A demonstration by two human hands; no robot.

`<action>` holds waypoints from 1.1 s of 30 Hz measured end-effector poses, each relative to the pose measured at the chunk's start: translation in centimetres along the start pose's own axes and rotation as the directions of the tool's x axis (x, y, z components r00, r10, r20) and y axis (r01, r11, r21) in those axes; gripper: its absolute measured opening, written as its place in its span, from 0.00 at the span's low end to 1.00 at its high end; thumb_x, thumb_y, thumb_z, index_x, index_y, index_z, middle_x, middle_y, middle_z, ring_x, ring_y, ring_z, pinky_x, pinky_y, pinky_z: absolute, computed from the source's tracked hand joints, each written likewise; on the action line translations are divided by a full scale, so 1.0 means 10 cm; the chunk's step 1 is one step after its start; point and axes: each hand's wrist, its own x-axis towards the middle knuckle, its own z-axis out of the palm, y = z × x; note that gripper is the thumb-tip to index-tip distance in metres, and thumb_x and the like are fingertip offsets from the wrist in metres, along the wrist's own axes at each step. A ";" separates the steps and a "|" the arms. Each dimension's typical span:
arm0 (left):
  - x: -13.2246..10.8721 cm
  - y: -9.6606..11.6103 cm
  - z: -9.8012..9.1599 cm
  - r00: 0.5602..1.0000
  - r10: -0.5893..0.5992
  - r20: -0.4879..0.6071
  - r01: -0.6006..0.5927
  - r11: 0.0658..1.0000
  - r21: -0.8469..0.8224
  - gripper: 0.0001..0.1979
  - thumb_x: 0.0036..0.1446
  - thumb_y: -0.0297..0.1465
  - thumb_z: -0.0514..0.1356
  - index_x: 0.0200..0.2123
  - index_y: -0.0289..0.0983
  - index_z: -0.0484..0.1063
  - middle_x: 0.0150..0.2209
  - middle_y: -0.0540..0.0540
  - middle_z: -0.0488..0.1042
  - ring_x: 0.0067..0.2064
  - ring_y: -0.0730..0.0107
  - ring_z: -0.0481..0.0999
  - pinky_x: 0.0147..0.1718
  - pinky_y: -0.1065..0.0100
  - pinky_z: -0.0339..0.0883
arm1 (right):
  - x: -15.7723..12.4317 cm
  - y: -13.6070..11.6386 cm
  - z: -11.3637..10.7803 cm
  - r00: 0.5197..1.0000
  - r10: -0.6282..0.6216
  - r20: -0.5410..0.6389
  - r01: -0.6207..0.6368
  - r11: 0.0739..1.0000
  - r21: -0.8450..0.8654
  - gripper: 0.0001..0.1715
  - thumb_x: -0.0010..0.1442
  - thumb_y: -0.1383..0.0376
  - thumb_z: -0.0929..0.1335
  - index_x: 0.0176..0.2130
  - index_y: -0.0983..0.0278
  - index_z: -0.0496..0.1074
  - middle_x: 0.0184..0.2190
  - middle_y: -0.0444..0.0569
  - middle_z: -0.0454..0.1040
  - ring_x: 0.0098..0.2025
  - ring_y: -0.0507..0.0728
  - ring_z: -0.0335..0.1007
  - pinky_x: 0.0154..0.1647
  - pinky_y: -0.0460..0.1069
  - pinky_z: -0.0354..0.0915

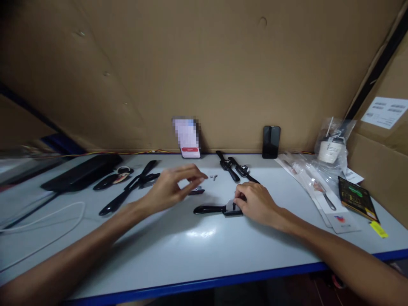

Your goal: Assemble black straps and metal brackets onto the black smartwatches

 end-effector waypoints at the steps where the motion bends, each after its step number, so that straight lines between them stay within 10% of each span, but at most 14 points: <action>1: 0.02 -0.06 -0.08 0.998 -0.060 0.017 0.060 0.998 0.023 0.13 0.69 0.32 0.54 0.37 0.35 0.77 0.34 0.46 0.78 0.33 0.68 0.75 0.33 0.68 0.66 | 0.00 0.00 0.00 1.000 -0.003 0.002 0.003 1.000 -0.004 0.07 0.60 0.72 0.73 0.31 0.62 0.75 0.30 0.45 0.75 0.34 0.56 0.69 0.36 0.51 0.61; 11: -0.02 -0.30 -0.18 0.785 -0.374 0.494 0.306 0.927 0.215 0.15 0.58 0.38 0.61 0.45 0.37 0.73 0.38 0.44 0.77 0.37 0.62 0.74 0.35 0.66 0.61 | 0.00 0.02 -0.09 0.983 -0.118 -0.141 0.101 0.988 -0.117 0.08 0.65 0.72 0.69 0.32 0.62 0.74 0.33 0.46 0.76 0.38 0.57 0.71 0.39 0.51 0.63; 20: 0.01 -0.22 -0.04 0.859 -0.375 0.348 0.398 0.917 0.005 0.07 0.55 0.35 0.60 0.30 0.38 0.65 0.28 0.51 0.71 0.29 0.70 0.65 0.28 0.69 0.56 | 0.02 0.05 -0.08 0.975 -0.128 -0.180 0.112 0.989 -0.099 0.09 0.65 0.71 0.68 0.32 0.64 0.75 0.32 0.47 0.76 0.36 0.57 0.69 0.39 0.52 0.62; 26: -0.02 0.25 0.23 0.924 -0.303 0.232 0.377 0.822 -0.428 0.11 0.58 0.39 0.62 0.32 0.37 0.68 0.29 0.51 0.71 0.31 0.70 0.68 0.31 0.69 0.62 | -0.03 -0.08 -0.03 0.970 -0.184 -0.158 0.214 0.956 0.199 0.05 0.66 0.66 0.70 0.36 0.64 0.77 0.31 0.45 0.75 0.33 0.53 0.69 0.37 0.49 0.62; 33: -0.09 0.44 0.37 0.950 -0.257 0.179 0.311 0.839 -0.447 0.07 0.62 0.36 0.62 0.38 0.38 0.71 0.33 0.49 0.75 0.34 0.69 0.73 0.33 0.68 0.67 | -0.02 -0.10 -0.04 0.992 -0.115 -0.051 0.122 0.980 0.160 0.09 0.63 0.71 0.71 0.30 0.64 0.75 0.28 0.44 0.73 0.32 0.52 0.66 0.37 0.49 0.60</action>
